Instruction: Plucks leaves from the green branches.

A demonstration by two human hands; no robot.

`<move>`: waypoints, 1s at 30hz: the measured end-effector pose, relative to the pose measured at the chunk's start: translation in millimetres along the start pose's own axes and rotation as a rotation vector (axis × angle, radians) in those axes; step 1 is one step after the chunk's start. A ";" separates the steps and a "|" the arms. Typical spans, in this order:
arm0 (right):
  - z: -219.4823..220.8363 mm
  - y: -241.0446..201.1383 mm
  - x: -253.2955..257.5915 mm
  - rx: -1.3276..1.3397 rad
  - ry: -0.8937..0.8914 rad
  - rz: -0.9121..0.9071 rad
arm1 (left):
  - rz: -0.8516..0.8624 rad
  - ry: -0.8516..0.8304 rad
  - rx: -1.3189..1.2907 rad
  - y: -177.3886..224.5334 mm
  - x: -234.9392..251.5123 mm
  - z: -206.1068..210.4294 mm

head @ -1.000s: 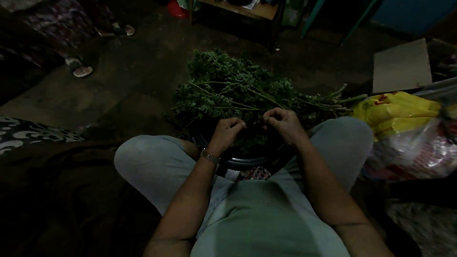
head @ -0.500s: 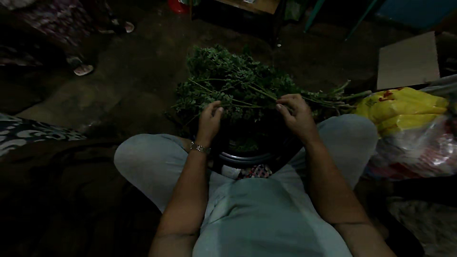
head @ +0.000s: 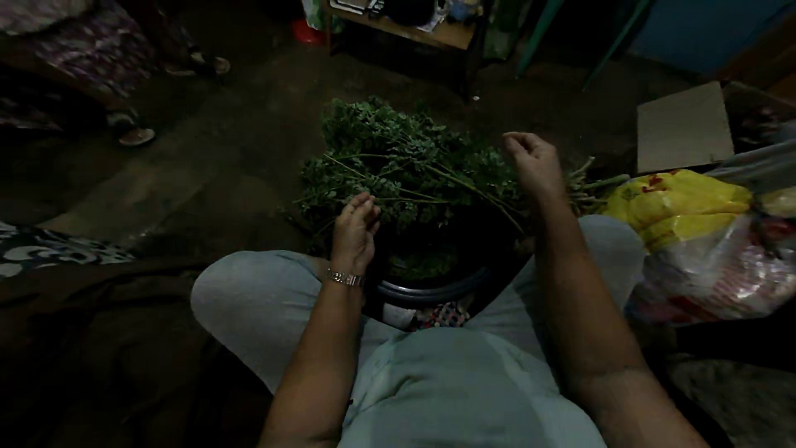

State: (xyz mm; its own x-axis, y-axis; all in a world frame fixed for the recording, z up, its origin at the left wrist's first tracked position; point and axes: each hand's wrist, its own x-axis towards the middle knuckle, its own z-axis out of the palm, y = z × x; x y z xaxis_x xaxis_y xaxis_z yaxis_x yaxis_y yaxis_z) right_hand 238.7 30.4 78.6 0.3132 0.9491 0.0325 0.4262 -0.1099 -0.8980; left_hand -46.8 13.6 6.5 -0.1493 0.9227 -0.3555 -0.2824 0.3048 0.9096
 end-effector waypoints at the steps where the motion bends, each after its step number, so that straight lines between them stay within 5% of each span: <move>1: 11.1 -1.4 11.2 -0.023 -0.052 0.036 | -0.022 0.017 -0.047 0.0 0.1 1.4; 7: 111.0 47.4 58.9 -0.274 -0.374 0.166 | -0.052 0.113 -0.255 4.6 2.5 2.4; 14: 154.0 72.7 62.0 -0.545 -0.335 0.140 | 0.029 0.107 -0.348 23.5 -8.5 -5.0; 18: 183.5 72.8 63.1 -0.432 -0.308 -0.029 | 0.200 0.144 -0.393 41.3 -12.4 -17.3; 23: 216.1 52.7 70.7 -0.628 -0.311 -0.201 | 0.485 0.259 -0.341 59.3 -9.3 -53.1; 30: 211.1 48.2 80.5 -0.745 -0.434 -0.412 | 0.422 0.202 0.005 53.7 -5.5 -52.1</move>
State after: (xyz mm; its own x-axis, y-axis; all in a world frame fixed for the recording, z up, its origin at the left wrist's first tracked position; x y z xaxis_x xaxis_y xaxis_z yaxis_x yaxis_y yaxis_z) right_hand 105.3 163.8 -54.7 -0.2608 0.9652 -0.0164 0.9101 0.2402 -0.3376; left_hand -110.5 12.6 46.0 -0.4313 0.9021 0.0112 -0.1531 -0.0855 0.9845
